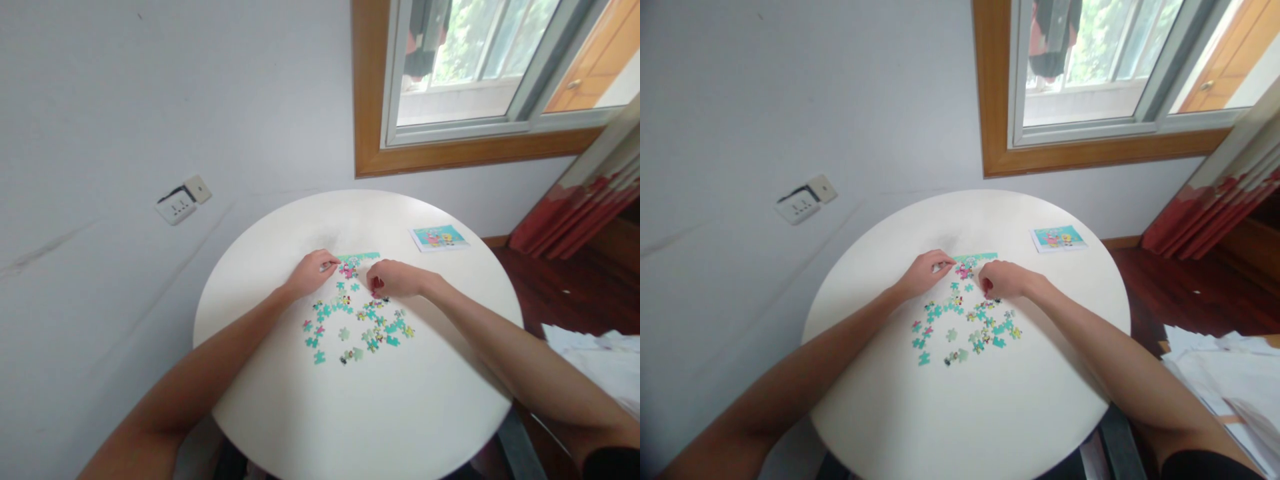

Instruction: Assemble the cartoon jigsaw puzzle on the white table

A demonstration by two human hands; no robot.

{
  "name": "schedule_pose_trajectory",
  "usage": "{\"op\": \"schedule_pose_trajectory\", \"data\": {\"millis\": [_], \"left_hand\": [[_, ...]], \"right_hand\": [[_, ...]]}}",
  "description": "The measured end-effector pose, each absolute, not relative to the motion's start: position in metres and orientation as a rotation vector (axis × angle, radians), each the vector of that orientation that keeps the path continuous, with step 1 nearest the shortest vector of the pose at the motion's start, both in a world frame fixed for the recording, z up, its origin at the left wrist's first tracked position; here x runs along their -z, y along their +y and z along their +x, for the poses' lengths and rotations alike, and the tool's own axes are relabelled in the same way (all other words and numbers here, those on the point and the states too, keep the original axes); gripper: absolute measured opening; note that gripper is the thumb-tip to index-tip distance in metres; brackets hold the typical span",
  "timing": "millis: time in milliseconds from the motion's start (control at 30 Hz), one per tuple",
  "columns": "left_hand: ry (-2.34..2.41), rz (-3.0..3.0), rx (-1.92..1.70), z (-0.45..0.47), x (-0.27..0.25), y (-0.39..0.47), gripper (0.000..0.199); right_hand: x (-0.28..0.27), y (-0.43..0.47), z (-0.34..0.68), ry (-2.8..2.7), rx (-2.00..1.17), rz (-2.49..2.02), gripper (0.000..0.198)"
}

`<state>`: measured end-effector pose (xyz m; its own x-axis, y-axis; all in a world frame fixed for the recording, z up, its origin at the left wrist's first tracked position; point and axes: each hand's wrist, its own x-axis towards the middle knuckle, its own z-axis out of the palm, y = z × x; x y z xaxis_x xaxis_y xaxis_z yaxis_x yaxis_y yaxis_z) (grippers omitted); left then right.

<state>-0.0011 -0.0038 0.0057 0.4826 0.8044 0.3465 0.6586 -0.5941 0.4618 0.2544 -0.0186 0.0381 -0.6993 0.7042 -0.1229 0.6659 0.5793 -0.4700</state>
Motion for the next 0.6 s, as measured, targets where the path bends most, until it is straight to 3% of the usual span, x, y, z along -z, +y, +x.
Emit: {"op": "schedule_pose_trajectory", "data": {"millis": [200, 367, 600], "left_hand": [[1.243, 2.465, -0.787, 0.001, -0.006, -0.005, 0.020], [1.233, 2.474, -0.759, 0.001, -0.004, -0.005, 0.021], [1.263, 2.460, -0.809, 0.002, -0.009, -0.009, 0.018]], "right_hand": [[-0.034, -0.020, 0.251, -2.779, -0.703, -1.251, 0.008], [-0.034, -0.020, 0.251, -2.724, -0.834, -1.134, 0.010], [-0.025, -0.003, 0.250, -2.049, -1.064, -1.136, 0.007]]}}
